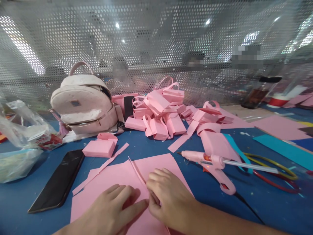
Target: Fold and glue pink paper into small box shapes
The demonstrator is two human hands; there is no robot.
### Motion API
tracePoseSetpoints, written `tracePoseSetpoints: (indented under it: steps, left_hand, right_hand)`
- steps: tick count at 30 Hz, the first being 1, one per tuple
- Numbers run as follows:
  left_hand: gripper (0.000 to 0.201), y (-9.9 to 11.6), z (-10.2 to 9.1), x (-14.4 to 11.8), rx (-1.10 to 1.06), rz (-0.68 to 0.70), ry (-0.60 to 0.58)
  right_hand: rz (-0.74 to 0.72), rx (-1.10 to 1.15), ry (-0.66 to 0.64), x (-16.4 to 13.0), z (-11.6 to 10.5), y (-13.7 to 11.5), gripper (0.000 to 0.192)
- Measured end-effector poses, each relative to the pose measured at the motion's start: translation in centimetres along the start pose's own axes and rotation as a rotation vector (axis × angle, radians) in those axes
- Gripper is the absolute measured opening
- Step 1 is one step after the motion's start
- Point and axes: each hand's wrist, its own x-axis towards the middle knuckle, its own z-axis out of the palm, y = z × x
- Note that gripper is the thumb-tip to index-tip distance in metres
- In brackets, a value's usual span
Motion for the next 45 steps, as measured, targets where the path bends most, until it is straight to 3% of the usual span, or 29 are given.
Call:
tracePoseSetpoints:
  steps: [5,11,20,26,35,45]
  left_hand:
    - [0.031,-0.1,0.0,0.0,0.015,0.008,-0.014]
    - [0.031,0.0,0.0,-0.1,0.014,0.007,-0.012]
    - [0.032,0.0,0.0,0.0,0.024,0.01,0.035]
    - [0.031,-0.1,0.0,0.2,0.016,0.007,0.048]
    - [0.036,0.0,0.0,0.0,0.004,0.016,0.029]
    - [0.043,0.3,-0.8,0.2,-0.031,-0.019,-0.122]
  right_hand:
    - [-0.005,0.019,-0.036,0.1,-0.6,0.2,0.025]
    - [-0.013,0.151,-0.201,0.2,-2.6,0.3,0.016]
    - [-0.06,0.09,-0.199,0.1,-1.8,0.5,0.018]
    - [-0.029,0.079,-0.076,0.1,-1.0,0.0,0.024]
    - [0.008,0.094,-0.023,-0.1,-0.6,-0.4,0.019]
    - [0.044,0.054,-0.065,0.3,-0.8,-0.6,0.016]
